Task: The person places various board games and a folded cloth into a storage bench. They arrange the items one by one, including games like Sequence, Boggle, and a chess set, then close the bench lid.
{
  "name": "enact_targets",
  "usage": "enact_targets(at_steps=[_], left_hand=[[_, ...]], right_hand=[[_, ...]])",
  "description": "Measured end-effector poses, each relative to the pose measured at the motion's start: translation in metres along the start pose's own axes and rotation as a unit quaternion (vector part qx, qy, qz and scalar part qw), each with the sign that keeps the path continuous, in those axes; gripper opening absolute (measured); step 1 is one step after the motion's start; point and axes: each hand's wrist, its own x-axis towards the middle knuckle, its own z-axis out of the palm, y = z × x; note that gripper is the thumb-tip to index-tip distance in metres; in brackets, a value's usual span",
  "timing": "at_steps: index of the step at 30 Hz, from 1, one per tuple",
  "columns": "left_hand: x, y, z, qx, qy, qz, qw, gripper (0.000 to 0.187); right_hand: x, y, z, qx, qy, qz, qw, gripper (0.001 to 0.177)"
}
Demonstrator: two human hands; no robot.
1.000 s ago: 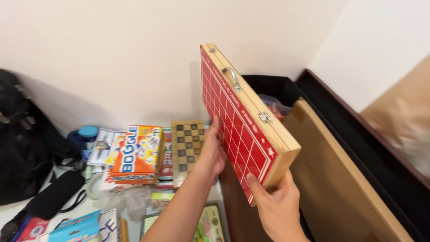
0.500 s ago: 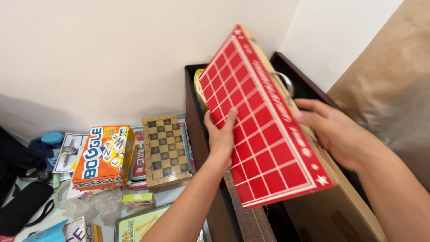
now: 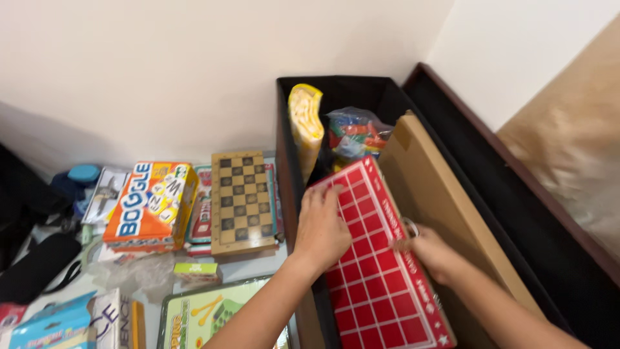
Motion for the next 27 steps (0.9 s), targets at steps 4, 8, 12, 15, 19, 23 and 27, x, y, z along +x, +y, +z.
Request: enact_targets(at_steps=[4, 8, 12, 15, 19, 23, 27], left_hand=[[-0.005, 0.01, -0.004, -0.012, 0.004, 0.001, 1.0, 0.045], [-0.008, -0.005, -0.013, -0.142, 0.142, 0.032, 0.979, 0.03], [-0.016, -0.101, -0.026, -0.158, 0.219, -0.133, 0.954, 0.032], [-0.049, -0.188, -0.011, -0.19, 0.172, -0.382, 0.888, 0.038], [-0.089, -0.272, 0.037, -0.33, 0.106, -0.549, 0.761, 0.035], [-0.102, -0.322, 0.059, -0.416, 0.142, -0.6, 0.668, 0.03], [-0.084, -0.33, 0.058, -0.392, 0.168, -0.617, 0.661, 0.032]], right_hand=[[0.032, 0.047, 0.019, 0.012, -0.079, 0.027, 0.996, 0.059], [0.048, 0.075, 0.034, 0.015, -0.119, 0.091, 0.989, 0.064], [0.06, 0.09, 0.033, -0.019, -0.145, 0.174, 0.974, 0.067], [0.078, 0.098, 0.026, -0.093, -0.18, 0.194, 0.96, 0.065], [0.109, 0.127, 0.032, -0.173, -0.096, 0.19, 0.962, 0.064], [0.139, 0.172, 0.03, -0.243, -0.076, 0.166, 0.953, 0.064], [0.163, 0.197, 0.024, -0.253, -0.092, 0.145, 0.952, 0.069]])
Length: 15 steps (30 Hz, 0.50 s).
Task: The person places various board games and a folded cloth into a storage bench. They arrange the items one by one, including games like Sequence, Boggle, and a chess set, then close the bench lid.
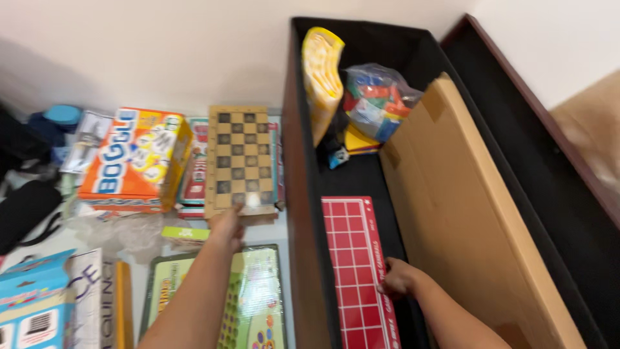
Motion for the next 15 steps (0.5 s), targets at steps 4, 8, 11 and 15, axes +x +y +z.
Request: enact_targets(at_steps=[4, 8, 11, 15], left_hand=[[0.004, -0.009, -0.009, -0.003, 0.0, -0.077, 0.997, 0.033], [0.036, -0.016, -0.011, -0.034, -0.019, -0.04, 0.998, 0.032], [0.071, -0.025, -0.016, -0.064, -0.02, -0.076, 0.995, 0.031], [0.1, -0.037, 0.001, -0.122, -0.127, -0.068, 0.982, 0.038]], right_hand=[[0.017, 0.023, 0.008, 0.046, -0.009, -0.013, 0.999, 0.072], [-0.003, 0.015, 0.008, -0.09, 0.009, -0.022, 0.996, 0.077], [-0.038, -0.014, 0.011, -0.213, 0.054, -0.005, 0.976, 0.081], [-0.082, -0.057, -0.004, -0.385, 0.068, 0.001, 0.921, 0.081]])
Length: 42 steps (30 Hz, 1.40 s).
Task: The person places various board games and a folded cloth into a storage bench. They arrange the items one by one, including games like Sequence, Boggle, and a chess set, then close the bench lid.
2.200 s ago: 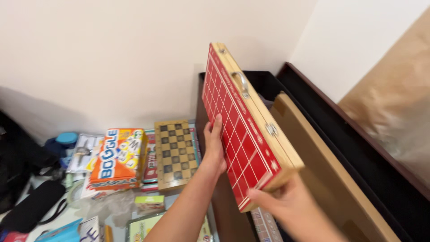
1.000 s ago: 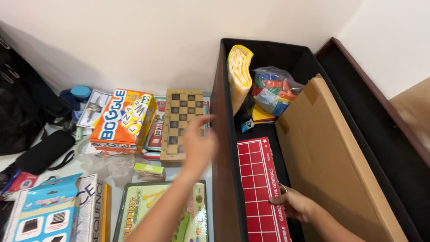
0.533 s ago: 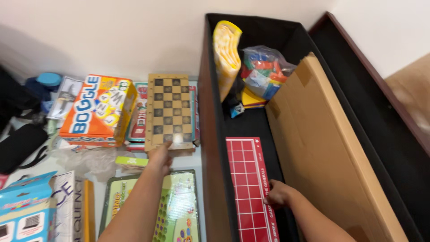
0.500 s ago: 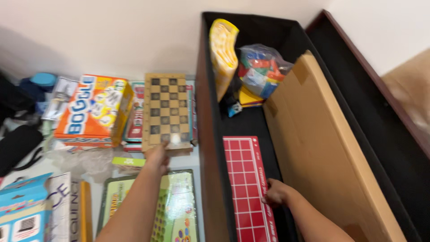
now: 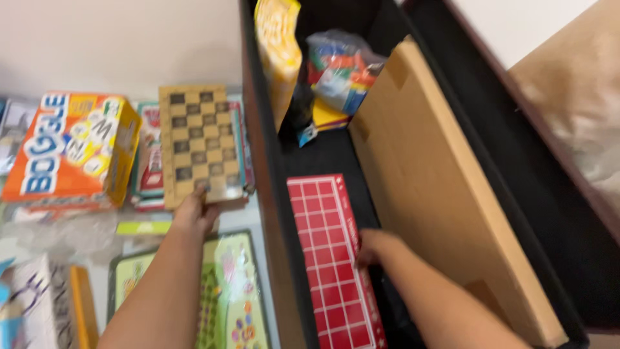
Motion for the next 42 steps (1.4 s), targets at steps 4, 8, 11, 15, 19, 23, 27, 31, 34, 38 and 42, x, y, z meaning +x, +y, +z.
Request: enact_targets(at_steps=[4, 8, 11, 15, 19, 23, 27, 31, 34, 38, 42], left_hand=[[-0.027, 0.01, 0.012, -0.04, 0.07, 0.018, 0.997, 0.046], [-0.094, 0.035, 0.044, -0.11, -0.017, 0.097, 0.989, 0.053], [-0.147, 0.062, 0.066, -0.112, -0.036, 0.133, 0.984, 0.057], [-0.232, 0.08, 0.073, -0.077, -0.047, 0.2, 0.976, 0.056], [-0.316, 0.087, 0.083, -0.018, -0.016, 0.309, 0.951, 0.056], [-0.383, 0.091, 0.114, 0.027, -0.067, 0.448, 0.891, 0.056], [-0.429, 0.093, 0.152, 0.131, -0.082, 0.6, 0.785, 0.049], [-0.465, 0.088, 0.18, 0.368, 0.025, 0.762, 0.533, 0.051], [-0.484, 0.07, 0.206, 0.405, -0.027, 0.779, 0.478, 0.053], [-0.486, 0.043, 0.215, 0.509, -0.191, 0.672, 0.504, 0.062], [-0.453, 0.034, 0.199, 0.455, -0.246, 0.682, 0.516, 0.033]], right_hand=[[-0.024, -0.024, -0.03, -0.002, 0.061, 0.024, 0.998, 0.07], [-0.039, -0.033, -0.059, 0.021, 0.14, -0.022, 0.99, 0.058], [-0.041, -0.038, -0.078, 0.035, 0.195, -0.043, 0.979, 0.052], [-0.046, -0.05, -0.107, 0.085, 0.321, -0.124, 0.935, 0.037], [-0.071, -0.093, -0.148, 0.177, 0.447, -0.205, 0.853, 0.026], [-0.123, -0.164, -0.197, 0.317, 0.363, -0.37, 0.794, 0.039], [-0.198, -0.199, -0.261, 0.468, 0.181, -0.364, 0.785, 0.08], [-0.251, -0.171, -0.299, 0.557, 0.14, -0.357, 0.737, 0.083], [-0.258, -0.127, -0.308, 0.572, 0.13, -0.398, 0.705, 0.062], [-0.233, -0.068, -0.279, 0.625, 0.2, -0.279, 0.701, 0.046], [-0.205, -0.016, -0.235, 0.621, 0.188, -0.22, 0.729, 0.047]])
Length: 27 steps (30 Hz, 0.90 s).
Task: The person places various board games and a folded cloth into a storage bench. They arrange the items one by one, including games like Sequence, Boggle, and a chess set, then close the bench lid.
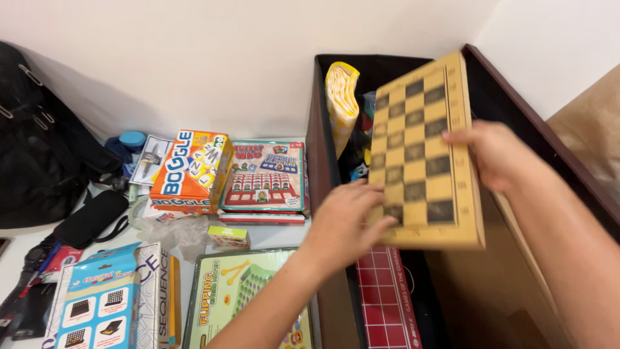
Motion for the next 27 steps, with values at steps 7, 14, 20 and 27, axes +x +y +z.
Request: enact_targets(at_steps=[7, 14, 20, 27], left_hand=[[-0.032, -0.042, 0.02, 0.032, 0.02, -0.108, 0.993, 0.023], [-0.038, -0.046, 0.02, 0.012, 0.016, -0.135, 0.991, 0.029], [-0.04, -0.043, 0.019, 0.007, 0.02, -0.146, 0.989, 0.028], [-0.038, -0.044, 0.022, 0.002, 0.022, -0.153, 0.988, 0.024]], right_hand=[[0.009, 0.119, -0.009, 0.036, -0.054, 0.155, 0.986, 0.052], [-0.008, 0.253, -0.002, 0.143, -0.132, 0.291, 0.937, 0.051], [-0.01, 0.306, 0.001, 0.154, -0.12, 0.378, 0.905, 0.051], [0.02, 0.368, 0.006, -0.028, -0.095, 0.367, 0.925, 0.024]])
